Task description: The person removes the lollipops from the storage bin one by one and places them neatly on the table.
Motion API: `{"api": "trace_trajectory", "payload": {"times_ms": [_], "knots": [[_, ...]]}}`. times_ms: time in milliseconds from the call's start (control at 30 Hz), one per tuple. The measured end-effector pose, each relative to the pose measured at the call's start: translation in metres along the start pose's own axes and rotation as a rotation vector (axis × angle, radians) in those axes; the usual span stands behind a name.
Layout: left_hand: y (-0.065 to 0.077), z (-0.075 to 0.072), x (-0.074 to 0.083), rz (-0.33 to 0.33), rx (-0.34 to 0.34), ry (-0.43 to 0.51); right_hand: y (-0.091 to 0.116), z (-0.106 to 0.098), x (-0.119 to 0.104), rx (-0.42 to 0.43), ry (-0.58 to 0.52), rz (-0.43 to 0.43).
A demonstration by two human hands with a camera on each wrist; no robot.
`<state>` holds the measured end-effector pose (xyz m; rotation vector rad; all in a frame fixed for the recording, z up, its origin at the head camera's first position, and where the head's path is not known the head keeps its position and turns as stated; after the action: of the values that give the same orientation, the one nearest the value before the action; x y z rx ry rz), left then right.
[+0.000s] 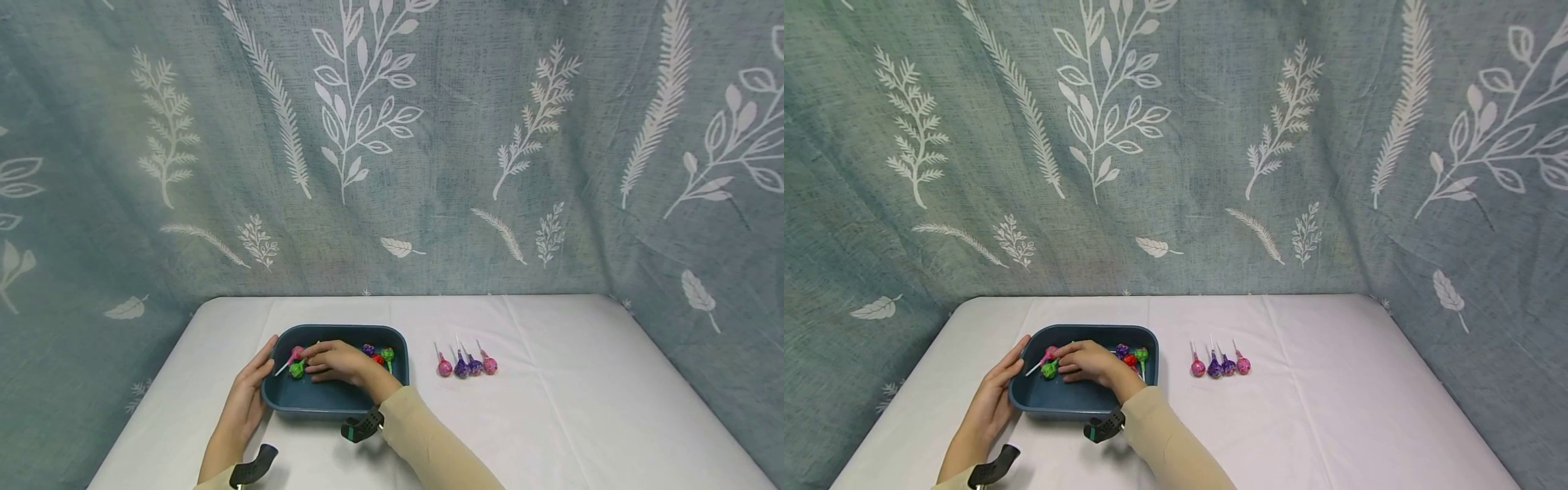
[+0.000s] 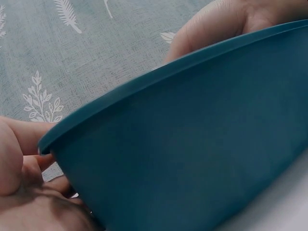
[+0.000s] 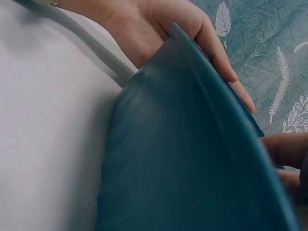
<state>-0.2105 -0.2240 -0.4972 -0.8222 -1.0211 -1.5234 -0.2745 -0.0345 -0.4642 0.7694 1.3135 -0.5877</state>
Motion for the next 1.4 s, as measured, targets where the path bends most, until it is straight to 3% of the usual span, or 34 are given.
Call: {"api": "trace_trajectory", "payload": {"times_ms": [233, 467, 567, 900, 1067, 1400], "knots": [[0.0, 0.0, 0.0, 0.006, -0.012, 0.009, -0.001, -0.001, 0.001, -0.024, 0.023, 0.022], [0.001, 0.0, 0.001, 0.009, -0.013, -0.002, -0.004, 0.001, 0.003, -0.088, 0.117, 0.009], [0.001, 0.0, 0.001, 0.008, -0.01, -0.007, -0.004, 0.002, 0.003, -0.075, 0.121, 0.015], [0.0, 0.001, 0.001, 0.004, 0.0, -0.005, -0.001, -0.002, 0.001, 0.084, 0.01, 0.032], [-0.001, 0.001, 0.001, 0.002, -0.001, 0.003, 0.0, -0.006, 0.0, 0.089, -0.037, 0.034], [-0.002, 0.0, 0.001, -0.023, 0.022, -0.008, 0.004, -0.01, -0.005, 0.071, -0.231, 0.035]]}}
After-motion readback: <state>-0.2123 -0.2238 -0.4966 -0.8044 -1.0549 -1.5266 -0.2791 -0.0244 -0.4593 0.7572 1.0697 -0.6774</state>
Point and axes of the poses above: each hand's wrist, its own y-axis away from the middle knuckle, its own z-axis out of the palm, x = y × z, the point moved 1 cm from there along -y, towards the middle knuckle, and after that the axes turned 5 degrees about -z, right-handed, at the moved point
